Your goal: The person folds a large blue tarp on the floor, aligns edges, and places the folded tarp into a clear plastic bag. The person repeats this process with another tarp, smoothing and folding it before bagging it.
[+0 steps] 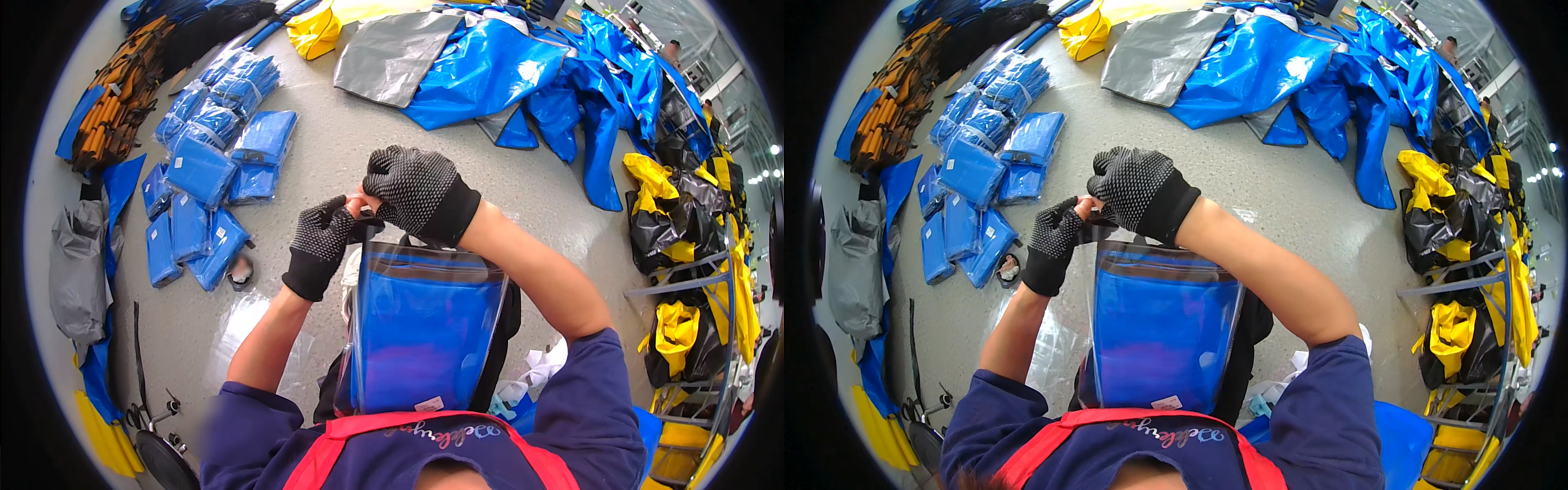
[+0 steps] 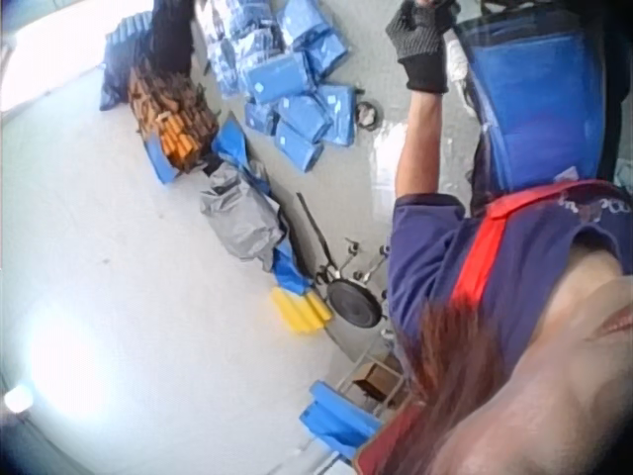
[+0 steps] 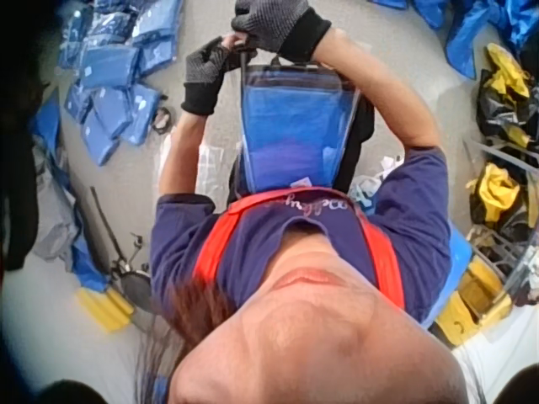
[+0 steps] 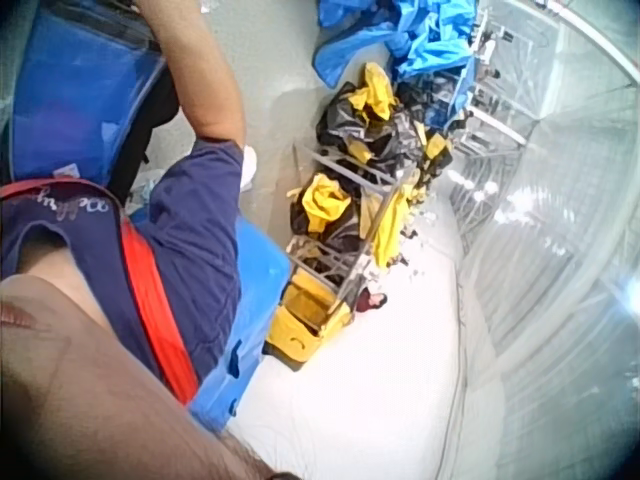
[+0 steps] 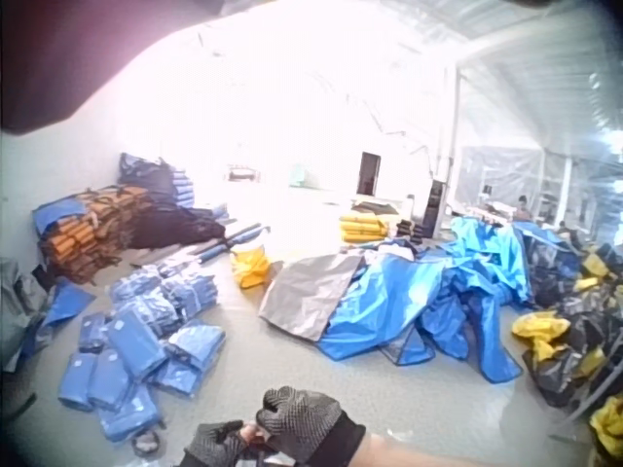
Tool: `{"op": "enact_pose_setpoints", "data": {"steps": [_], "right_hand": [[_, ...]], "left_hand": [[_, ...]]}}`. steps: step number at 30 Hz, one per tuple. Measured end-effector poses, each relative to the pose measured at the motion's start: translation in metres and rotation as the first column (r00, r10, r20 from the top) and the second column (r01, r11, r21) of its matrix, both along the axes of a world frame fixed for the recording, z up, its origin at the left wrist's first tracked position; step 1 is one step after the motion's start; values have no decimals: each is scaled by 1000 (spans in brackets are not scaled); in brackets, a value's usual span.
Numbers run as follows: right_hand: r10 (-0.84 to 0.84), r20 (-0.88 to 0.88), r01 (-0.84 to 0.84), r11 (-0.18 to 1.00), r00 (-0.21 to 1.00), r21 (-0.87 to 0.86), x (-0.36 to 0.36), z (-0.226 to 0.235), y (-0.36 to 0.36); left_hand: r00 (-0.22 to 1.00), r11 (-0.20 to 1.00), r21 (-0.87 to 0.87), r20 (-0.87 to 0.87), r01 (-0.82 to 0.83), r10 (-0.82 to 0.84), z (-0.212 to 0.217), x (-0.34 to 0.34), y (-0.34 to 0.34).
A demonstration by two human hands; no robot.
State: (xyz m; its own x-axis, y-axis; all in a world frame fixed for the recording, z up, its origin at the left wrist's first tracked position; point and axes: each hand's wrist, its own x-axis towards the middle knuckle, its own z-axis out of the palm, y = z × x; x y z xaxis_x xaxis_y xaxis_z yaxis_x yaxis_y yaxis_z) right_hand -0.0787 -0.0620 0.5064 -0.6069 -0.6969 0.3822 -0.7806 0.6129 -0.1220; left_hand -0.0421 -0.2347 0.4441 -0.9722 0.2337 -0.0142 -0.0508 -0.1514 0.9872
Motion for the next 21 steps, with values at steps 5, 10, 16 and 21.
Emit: {"op": "enact_pose_setpoints", "data": {"steps": [5, 10, 16, 21], "right_hand": [[38, -125, -35, 999, 992, 25, -6, -11, -10], [-369, 141, 394, 878, 919, -270, -78, -11, 81], [54, 188, -1, 963, 981, -269, -5, 9, 24], [30, -46, -30, 1000, 998, 10, 3, -8, 8]], "left_hand": [[983, 965, -255, -180, -65, 19, 3, 4, -4], [1000, 997, -78, -31, -2, 0, 12, 6, -4], [995, 993, -118, -96, 21, -32, 9, 3, -10], [985, 970, -241, -173, -18, -24, 10, 9, 1]]}}
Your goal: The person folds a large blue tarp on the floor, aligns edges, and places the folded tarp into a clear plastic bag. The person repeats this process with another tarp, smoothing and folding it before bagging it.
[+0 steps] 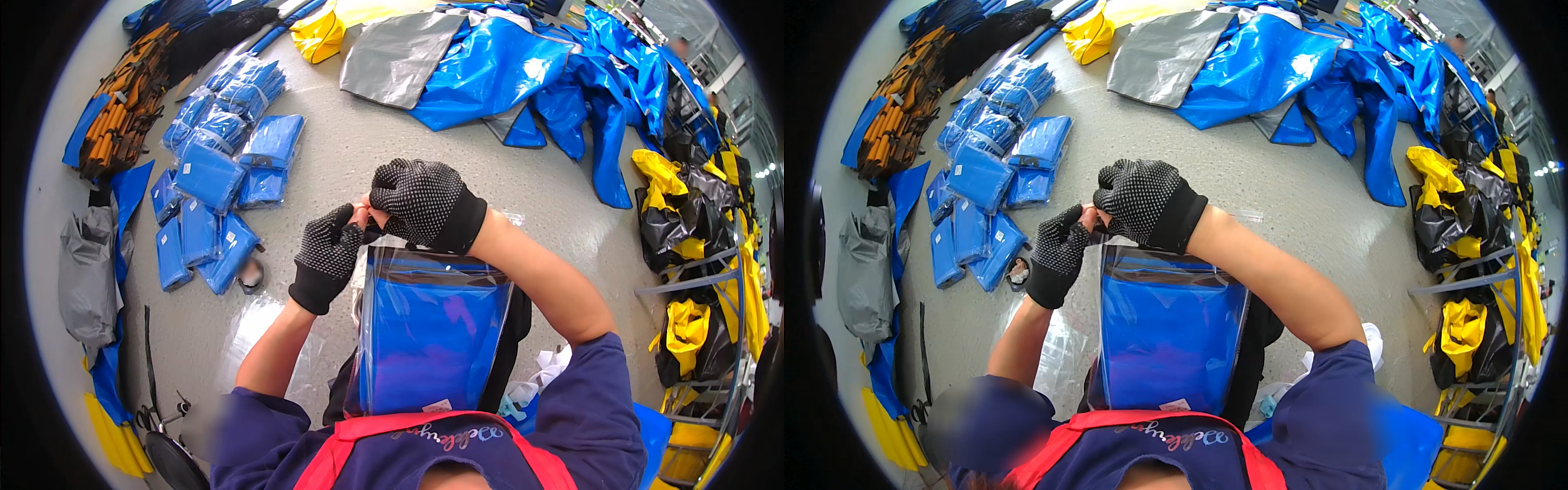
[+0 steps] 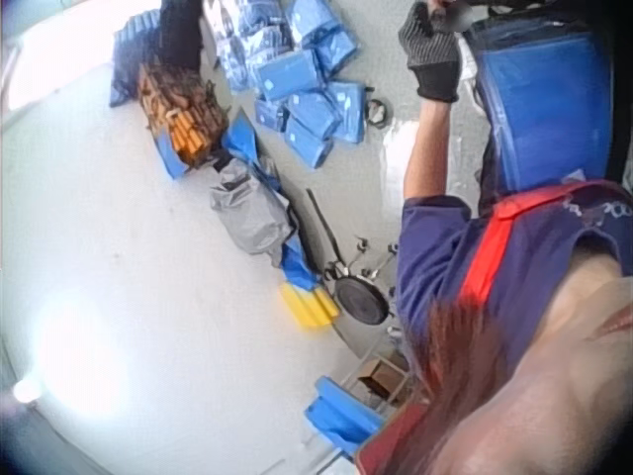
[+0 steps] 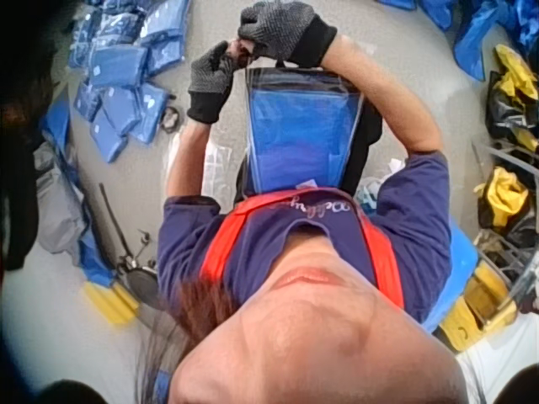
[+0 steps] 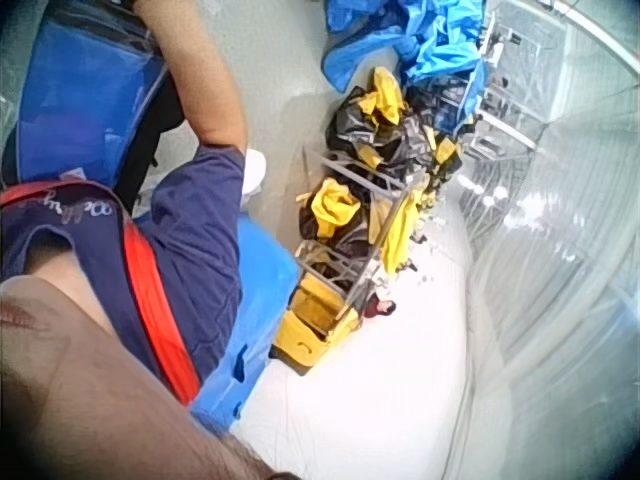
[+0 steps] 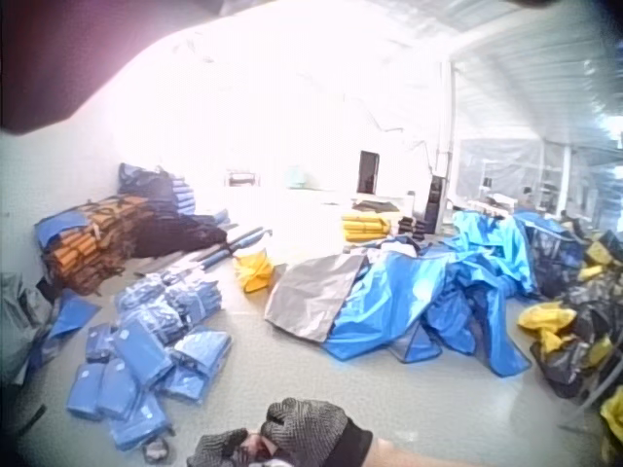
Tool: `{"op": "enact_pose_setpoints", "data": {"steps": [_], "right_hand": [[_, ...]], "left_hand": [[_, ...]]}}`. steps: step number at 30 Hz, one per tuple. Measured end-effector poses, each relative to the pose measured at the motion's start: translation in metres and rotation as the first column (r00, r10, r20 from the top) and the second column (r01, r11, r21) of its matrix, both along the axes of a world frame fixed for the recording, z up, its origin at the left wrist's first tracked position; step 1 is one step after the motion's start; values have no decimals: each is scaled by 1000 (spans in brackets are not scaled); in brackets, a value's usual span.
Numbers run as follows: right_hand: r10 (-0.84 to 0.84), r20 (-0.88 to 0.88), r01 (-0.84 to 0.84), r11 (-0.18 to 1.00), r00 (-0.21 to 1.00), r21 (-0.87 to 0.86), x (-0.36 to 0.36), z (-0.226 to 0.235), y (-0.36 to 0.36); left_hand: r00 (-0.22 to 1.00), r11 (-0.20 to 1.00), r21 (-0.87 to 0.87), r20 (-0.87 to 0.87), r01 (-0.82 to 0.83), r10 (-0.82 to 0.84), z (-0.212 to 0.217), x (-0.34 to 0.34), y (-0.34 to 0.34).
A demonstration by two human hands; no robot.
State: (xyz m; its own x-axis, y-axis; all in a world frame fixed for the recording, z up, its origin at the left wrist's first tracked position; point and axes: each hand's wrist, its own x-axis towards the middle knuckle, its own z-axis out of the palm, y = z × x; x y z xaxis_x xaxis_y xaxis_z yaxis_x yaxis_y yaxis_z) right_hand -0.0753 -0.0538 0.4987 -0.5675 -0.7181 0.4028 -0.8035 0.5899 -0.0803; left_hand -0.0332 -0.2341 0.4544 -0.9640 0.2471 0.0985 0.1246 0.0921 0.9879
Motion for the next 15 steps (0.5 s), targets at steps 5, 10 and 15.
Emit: {"op": "enact_pose_setpoints", "data": {"steps": [5, 10, 15], "right_hand": [[115, -9, -115, 993, 993, -41, -6, 9, -10], [-152, 179, 183, 967, 972, -175, -65, -17, 54], [-728, 462, 684, 12, 506, -729, -54, 36, 325]], "left_hand": [[934, 971, -178, -344, -162, 93, -11, 3, -7], [998, 999, 36, 44, -39, 38, 4, 0, -12], [914, 979, 175, 372, 104, -163, 0, -18, -41]]}}
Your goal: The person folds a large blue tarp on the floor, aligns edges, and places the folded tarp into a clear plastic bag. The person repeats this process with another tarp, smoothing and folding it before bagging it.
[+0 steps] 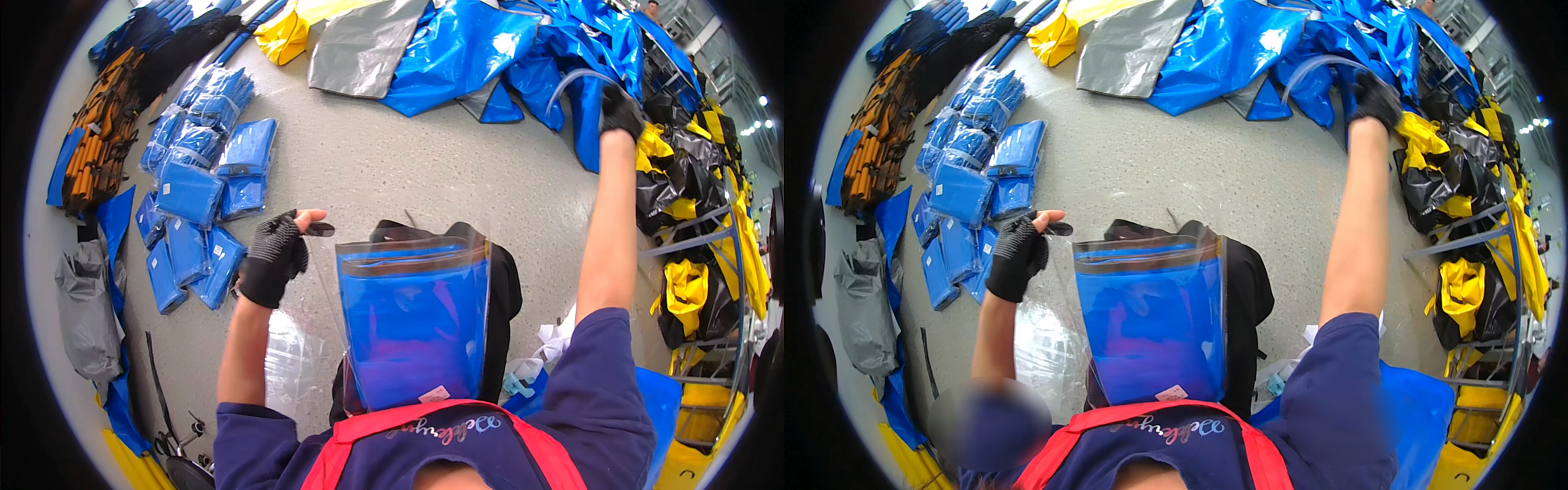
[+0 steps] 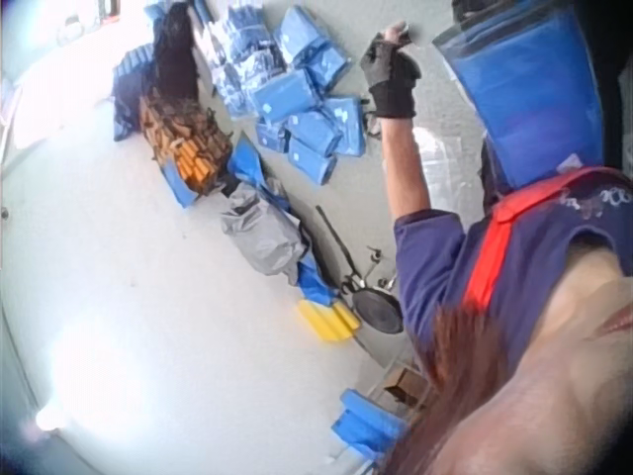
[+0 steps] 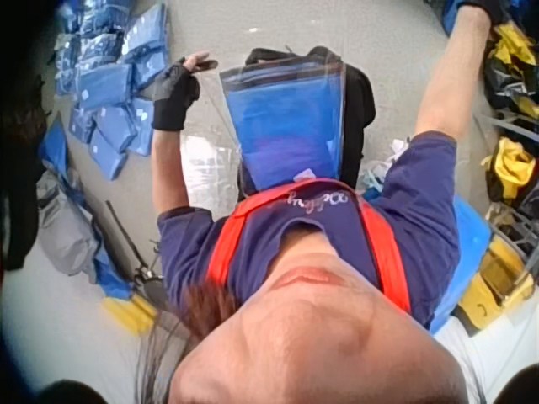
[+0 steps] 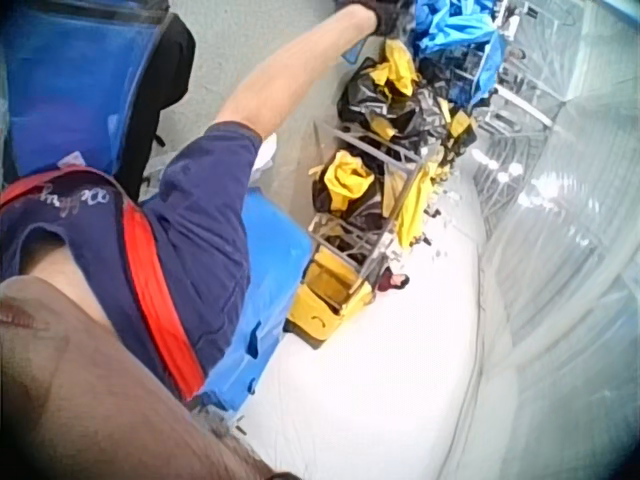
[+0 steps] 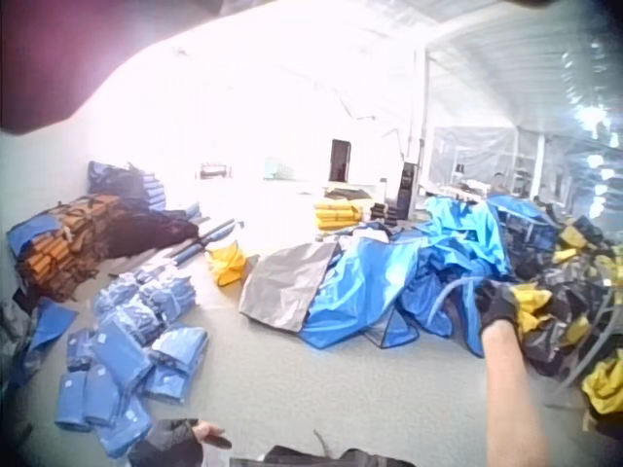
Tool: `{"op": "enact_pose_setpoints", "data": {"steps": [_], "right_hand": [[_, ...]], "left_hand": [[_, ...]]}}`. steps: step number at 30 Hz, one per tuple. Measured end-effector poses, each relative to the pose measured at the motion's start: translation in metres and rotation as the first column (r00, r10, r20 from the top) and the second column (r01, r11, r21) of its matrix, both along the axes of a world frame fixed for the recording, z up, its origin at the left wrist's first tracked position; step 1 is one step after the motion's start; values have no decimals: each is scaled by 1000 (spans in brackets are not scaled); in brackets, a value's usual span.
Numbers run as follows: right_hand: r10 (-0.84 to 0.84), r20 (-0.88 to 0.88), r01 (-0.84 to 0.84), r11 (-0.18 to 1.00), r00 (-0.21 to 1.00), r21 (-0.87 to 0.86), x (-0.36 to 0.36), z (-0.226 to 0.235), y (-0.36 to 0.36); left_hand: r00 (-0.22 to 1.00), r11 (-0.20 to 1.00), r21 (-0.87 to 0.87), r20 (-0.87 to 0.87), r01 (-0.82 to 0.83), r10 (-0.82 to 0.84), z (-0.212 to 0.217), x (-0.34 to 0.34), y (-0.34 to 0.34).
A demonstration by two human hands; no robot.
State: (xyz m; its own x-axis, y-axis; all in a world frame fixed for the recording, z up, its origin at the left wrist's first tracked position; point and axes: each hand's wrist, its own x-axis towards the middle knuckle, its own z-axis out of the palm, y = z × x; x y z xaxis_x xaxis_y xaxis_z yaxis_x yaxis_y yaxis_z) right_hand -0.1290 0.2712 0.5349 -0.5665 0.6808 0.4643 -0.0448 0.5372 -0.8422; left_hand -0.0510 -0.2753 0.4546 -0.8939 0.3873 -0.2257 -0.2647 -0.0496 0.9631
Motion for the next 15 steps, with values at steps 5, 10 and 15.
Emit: {"op": "enact_pose_setpoints", "data": {"steps": [5, 10, 15], "right_hand": [[638, 420, -443, 760, 645, -475, 103, -69, -137], [807, 177, -555, 528, 563, -642, 128, -87, -193], [826, -77, -392, 181, 559, -902, 147, -67, -202]], "left_hand": [[957, 970, -180, -209, 166, -202, 6, -4, -21], [946, 941, 331, 275, 73, -171, 18, -8, 2], [940, 898, 436, 327, -62, -94, 16, 8, 5]]}}
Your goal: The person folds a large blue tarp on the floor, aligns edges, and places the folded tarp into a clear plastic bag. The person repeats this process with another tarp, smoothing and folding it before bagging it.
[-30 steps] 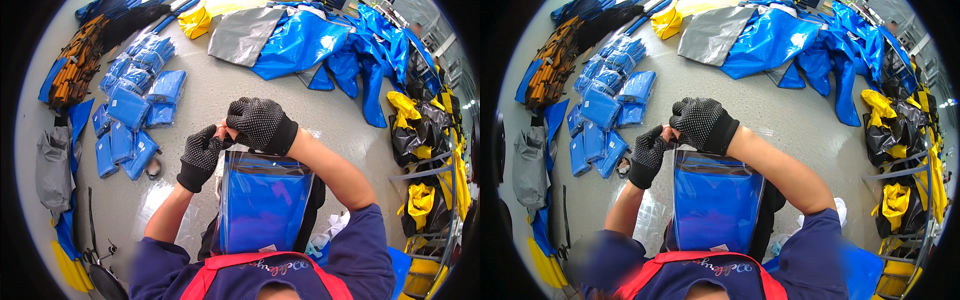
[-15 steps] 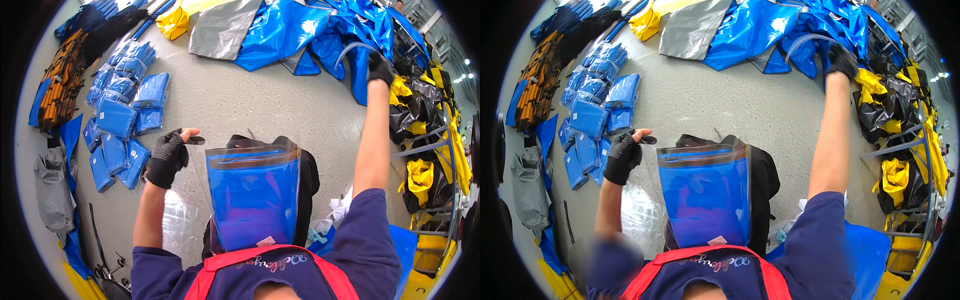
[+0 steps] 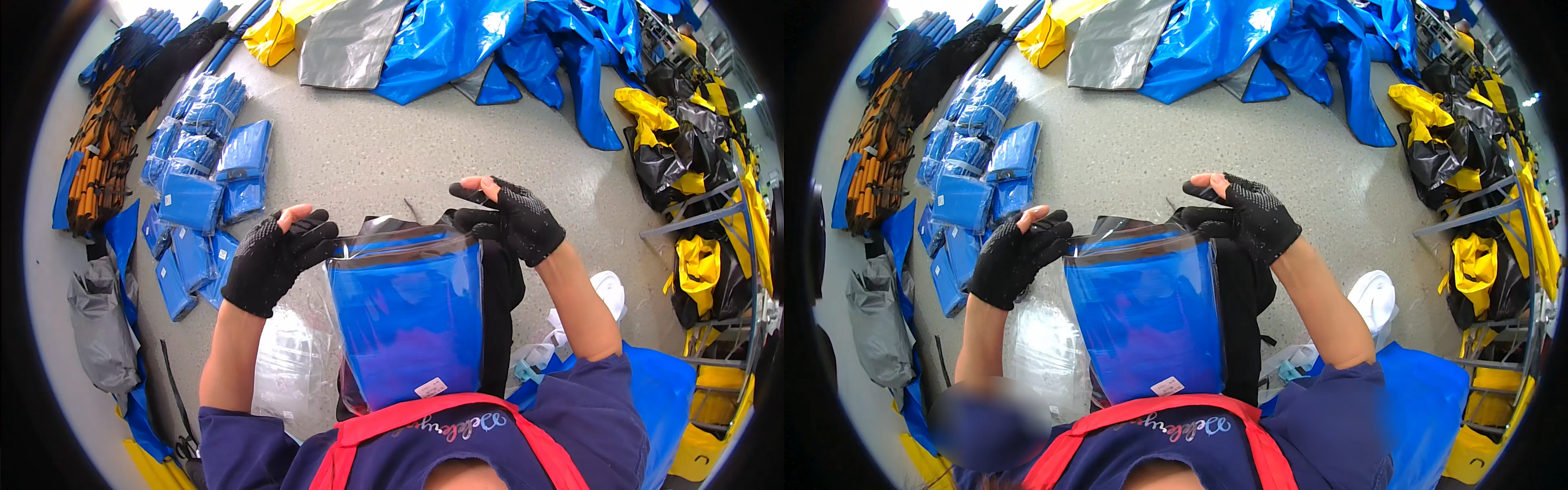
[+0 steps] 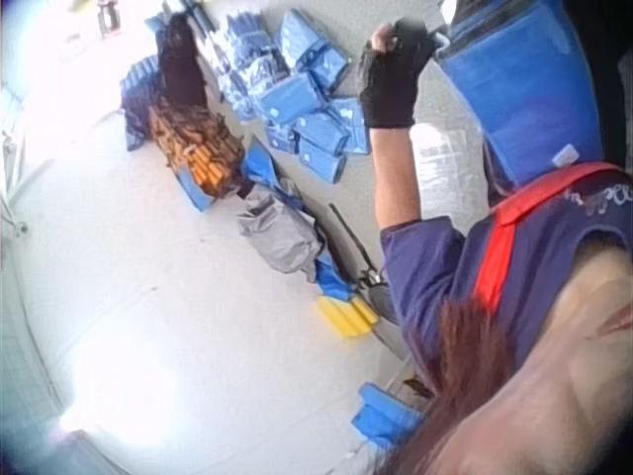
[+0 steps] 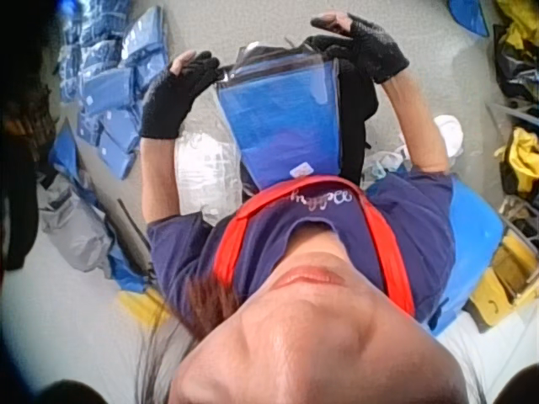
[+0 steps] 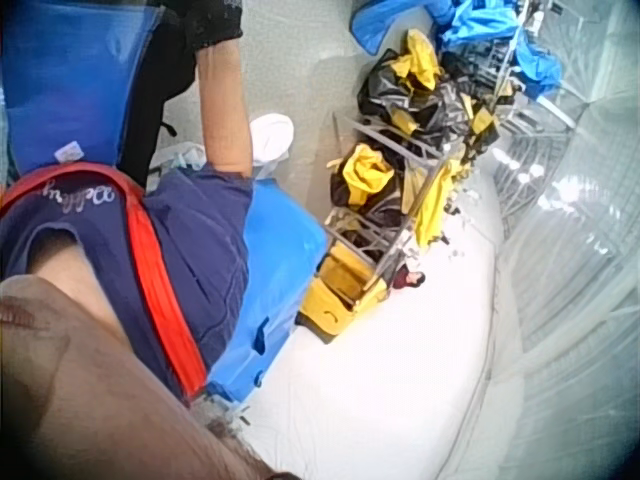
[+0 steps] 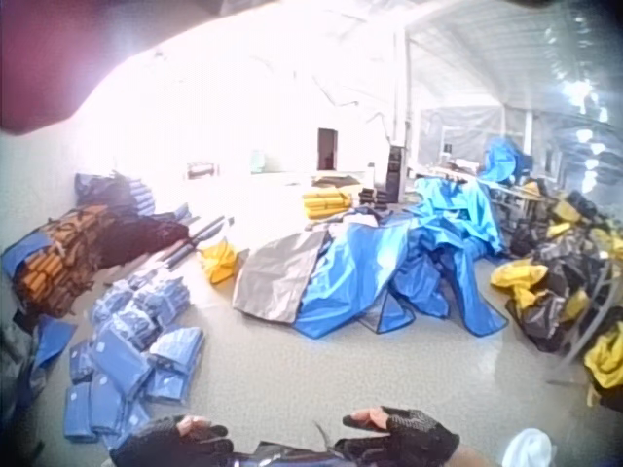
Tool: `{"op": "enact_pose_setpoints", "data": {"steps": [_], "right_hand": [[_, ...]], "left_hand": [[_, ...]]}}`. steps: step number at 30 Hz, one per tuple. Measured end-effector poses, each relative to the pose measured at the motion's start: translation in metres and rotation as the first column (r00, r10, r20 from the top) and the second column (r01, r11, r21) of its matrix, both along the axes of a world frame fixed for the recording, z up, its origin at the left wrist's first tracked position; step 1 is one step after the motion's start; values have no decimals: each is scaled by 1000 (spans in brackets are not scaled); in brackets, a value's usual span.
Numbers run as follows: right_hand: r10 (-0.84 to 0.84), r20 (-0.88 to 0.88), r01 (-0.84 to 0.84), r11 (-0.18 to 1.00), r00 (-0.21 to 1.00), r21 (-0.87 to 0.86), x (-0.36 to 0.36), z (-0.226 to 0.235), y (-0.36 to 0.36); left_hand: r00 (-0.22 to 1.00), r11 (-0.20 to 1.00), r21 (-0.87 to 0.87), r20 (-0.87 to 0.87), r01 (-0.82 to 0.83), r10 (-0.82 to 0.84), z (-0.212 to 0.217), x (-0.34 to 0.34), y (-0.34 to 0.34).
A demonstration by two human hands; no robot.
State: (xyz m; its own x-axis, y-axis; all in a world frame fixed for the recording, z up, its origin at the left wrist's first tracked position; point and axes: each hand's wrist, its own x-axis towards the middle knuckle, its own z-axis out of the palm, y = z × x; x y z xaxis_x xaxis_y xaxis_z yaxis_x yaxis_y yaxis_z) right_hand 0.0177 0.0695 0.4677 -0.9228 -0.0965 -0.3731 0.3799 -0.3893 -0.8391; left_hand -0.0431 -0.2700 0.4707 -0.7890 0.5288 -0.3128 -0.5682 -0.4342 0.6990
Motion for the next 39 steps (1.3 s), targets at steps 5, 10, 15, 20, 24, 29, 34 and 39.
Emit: {"op": "enact_pose_setpoints", "data": {"steps": [5, 10, 15, 20, 24, 29, 34, 39], "right_hand": [[-41, -67, 44, 999, 997, 33, 20, 7, -2], [18, -379, 130, 924, 925, 360, 47, 10, -4], [216, -533, 93, 865, 818, 494, 76, -11, 16], [580, -584, 404, 422, 567, 812, 61, -24, 9], [716, -445, 287, 341, 538, 895, 57, 4, 26], [691, -216, -68, 358, 690, 931, 51, 85, 29], [664, -11, -118, 150, 748, 982, -25, 20, -44], [608, -39, -72, 157, 793, 985, -19, -4, -50]], "left_hand": [[995, 998, -32, -94, -46, 43, 2, 17, -2], [945, 985, -122, -319, -119, 74, -6, 39, -4], [676, 932, -363, -689, -11, -261, -32, 41, -35], [268, 698, -633, -774, -335, -574, -39, 32, -18], [124, 426, -834, -492, -350, -862, 8, 19, -26], [298, 671, -640, -768, -374, -567, 63, -4, 51], [242, 204, -978, -190, 33, -951, 2, -22, 112], [254, 400, -860, -484, -317, -838, -16, -1, 87]]}}
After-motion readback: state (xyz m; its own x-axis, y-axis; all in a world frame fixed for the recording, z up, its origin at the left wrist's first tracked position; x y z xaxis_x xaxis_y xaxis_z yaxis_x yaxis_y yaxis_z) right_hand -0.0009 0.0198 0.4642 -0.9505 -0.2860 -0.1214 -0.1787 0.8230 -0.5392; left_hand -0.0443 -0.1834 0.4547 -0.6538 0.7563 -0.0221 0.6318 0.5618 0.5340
